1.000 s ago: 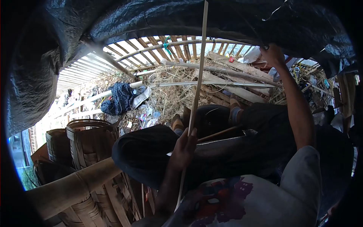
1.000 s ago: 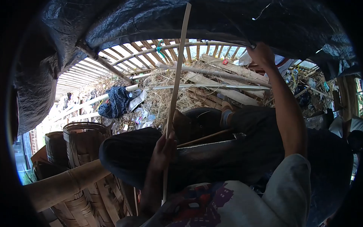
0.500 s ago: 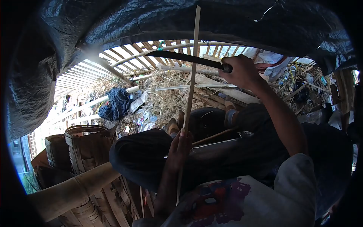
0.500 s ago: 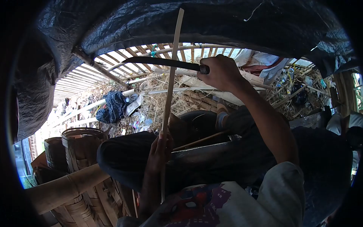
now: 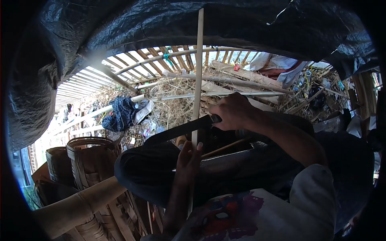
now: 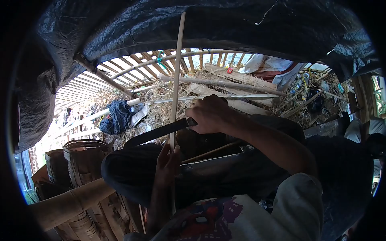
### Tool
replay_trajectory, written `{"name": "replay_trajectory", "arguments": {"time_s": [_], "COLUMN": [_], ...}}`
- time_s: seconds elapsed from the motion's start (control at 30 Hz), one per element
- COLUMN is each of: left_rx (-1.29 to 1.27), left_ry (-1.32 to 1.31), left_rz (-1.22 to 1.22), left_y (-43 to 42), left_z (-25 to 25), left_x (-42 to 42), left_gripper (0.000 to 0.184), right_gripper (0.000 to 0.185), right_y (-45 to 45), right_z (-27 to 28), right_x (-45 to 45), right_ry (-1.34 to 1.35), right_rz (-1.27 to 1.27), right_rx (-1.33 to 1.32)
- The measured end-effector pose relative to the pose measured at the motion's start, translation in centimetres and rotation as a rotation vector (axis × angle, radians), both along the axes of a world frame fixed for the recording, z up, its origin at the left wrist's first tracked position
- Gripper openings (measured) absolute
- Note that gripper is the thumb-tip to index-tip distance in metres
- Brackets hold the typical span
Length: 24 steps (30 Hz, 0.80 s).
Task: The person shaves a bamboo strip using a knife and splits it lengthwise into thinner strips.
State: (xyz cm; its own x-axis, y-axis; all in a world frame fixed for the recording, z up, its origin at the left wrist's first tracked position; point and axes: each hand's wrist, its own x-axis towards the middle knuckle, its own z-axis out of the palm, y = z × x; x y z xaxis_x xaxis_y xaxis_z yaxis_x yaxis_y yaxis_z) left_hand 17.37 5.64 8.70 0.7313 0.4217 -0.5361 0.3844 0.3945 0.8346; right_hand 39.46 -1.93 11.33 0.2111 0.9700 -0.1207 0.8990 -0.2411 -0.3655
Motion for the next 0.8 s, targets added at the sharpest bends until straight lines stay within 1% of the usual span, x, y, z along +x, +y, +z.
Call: {"name": "replay_trajectory", "arguments": {"time_s": [0.03, 0.1, 0.23, 0.3, 0.33, 0.4, 0.43, 0.5, 0.57, 0.6, 0.67, 0.7, 0.8], "left_rx": [-0.001, -0.113, -0.052, 0.220, 0.215, 0.554, 0.556, 0.496, 0.540, 0.583, 0.589, 0.599, 0.574], "left_ry": [0.001, -0.071, -0.103, 0.057, 0.060, -0.066, -0.063, 0.073, 0.047, 0.022, 0.063, 0.100, 0.072], "left_rz": [-0.002, 0.139, 0.130, -0.017, -0.013, -0.073, -0.068, -0.071, -0.067, -0.068, -0.093, -0.108, -0.083], "left_y": [-0.2, -0.6, -0.7, -0.4, -0.5, -0.7, -0.6, -0.5, -0.6, -0.6, -0.7, -0.7, -0.5], "left_z": [-0.1, -0.6, -1.0, -1.3, -1.6, -1.8, -1.3, -0.1, -0.6, -0.8, -0.4, -0.2, -0.3], "left_x": [-0.1, -0.4, -0.6, -0.3, -0.4, -0.3, -0.2, 0.0, -0.5, -0.7, -0.5, -0.3, -0.1], "left_gripper": [0.014, 0.013, 0.015, 0.019, 0.019, 0.022, 0.022, 0.023, 0.023, 0.023, 0.023, 0.023, 0.023], "right_gripper": [0.027, 0.027, 0.027, 0.028, 0.029, 0.030, 0.031, 0.032, 0.034, 0.034, 0.035, 0.034, 0.033], "right_y": [0.1, 0.2, 0.3, 0.4, 0.6, 0.8, 0.9, 1.0, 1.1, 1.0, 1.1, 1.1, 1.4], "right_z": [0.0, -0.2, -0.8, -1.0, -1.1, -1.1, -1.2, -1.7, -2.7, -2.9, -2.7, -3.0, -3.0], "right_x": [0.1, 0.2, 0.2, 0.1, 0.1, 0.2, 0.2, 0.4, 0.9, 1.7, 3.0, 3.0, 3.3], "right_ry": [0.010, 0.022, 0.064, 0.091, 0.063, 0.035, 0.032, 0.027, -0.023, -0.020, -0.061, -0.067, -0.112], "right_rz": [0.013, 0.024, -0.014, -0.033, -0.039, -0.045, -0.048, -0.050, -0.119, -0.122, -0.123, -0.136, -0.124], "right_rx": [0.012, 0.024, -0.004, -0.030, -0.059, -0.082, -0.101, -0.116, -0.022, -0.023, 0.011, -0.004, -0.018]}}
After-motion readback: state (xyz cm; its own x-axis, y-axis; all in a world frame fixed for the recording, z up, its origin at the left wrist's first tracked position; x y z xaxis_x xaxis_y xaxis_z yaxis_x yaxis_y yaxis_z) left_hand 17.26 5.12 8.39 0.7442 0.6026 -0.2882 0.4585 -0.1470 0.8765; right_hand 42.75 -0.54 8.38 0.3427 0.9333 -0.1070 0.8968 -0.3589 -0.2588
